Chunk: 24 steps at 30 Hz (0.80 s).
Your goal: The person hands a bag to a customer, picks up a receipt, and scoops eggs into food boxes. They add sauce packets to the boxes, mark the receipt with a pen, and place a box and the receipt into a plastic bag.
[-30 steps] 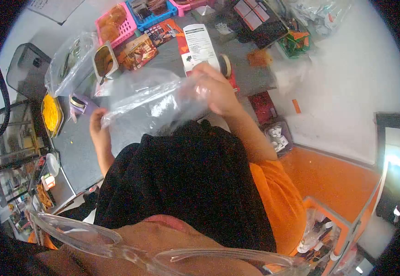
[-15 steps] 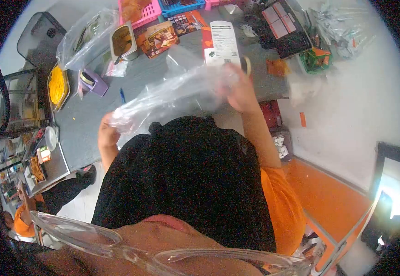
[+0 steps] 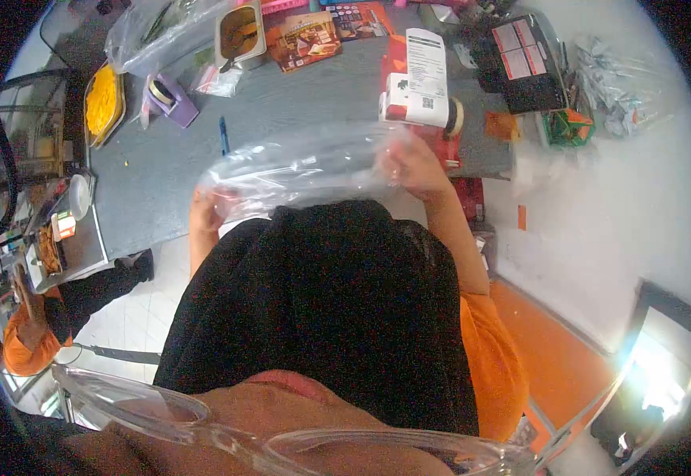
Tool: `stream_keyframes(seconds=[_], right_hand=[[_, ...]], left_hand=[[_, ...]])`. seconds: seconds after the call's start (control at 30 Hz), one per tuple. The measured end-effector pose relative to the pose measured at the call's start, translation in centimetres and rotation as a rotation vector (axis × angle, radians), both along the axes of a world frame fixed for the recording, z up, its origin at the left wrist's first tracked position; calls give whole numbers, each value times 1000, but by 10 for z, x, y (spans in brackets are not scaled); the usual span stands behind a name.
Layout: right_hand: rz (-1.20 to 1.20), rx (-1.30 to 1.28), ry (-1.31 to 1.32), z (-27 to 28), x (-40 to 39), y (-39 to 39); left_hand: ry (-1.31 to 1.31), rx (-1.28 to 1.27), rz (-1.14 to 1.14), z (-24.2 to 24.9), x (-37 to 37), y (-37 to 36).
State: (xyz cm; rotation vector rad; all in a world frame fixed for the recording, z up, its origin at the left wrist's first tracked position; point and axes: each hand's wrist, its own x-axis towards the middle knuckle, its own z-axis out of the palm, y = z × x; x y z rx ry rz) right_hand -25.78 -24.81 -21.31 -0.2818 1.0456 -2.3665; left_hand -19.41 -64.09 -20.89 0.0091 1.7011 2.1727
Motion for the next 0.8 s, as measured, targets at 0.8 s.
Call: stream_keyframes(seconds=[0.8], right_hand=[[-366, 1102, 322, -63, 12, -46]], left_hand=[[878, -1025, 141, 7, -162, 119]])
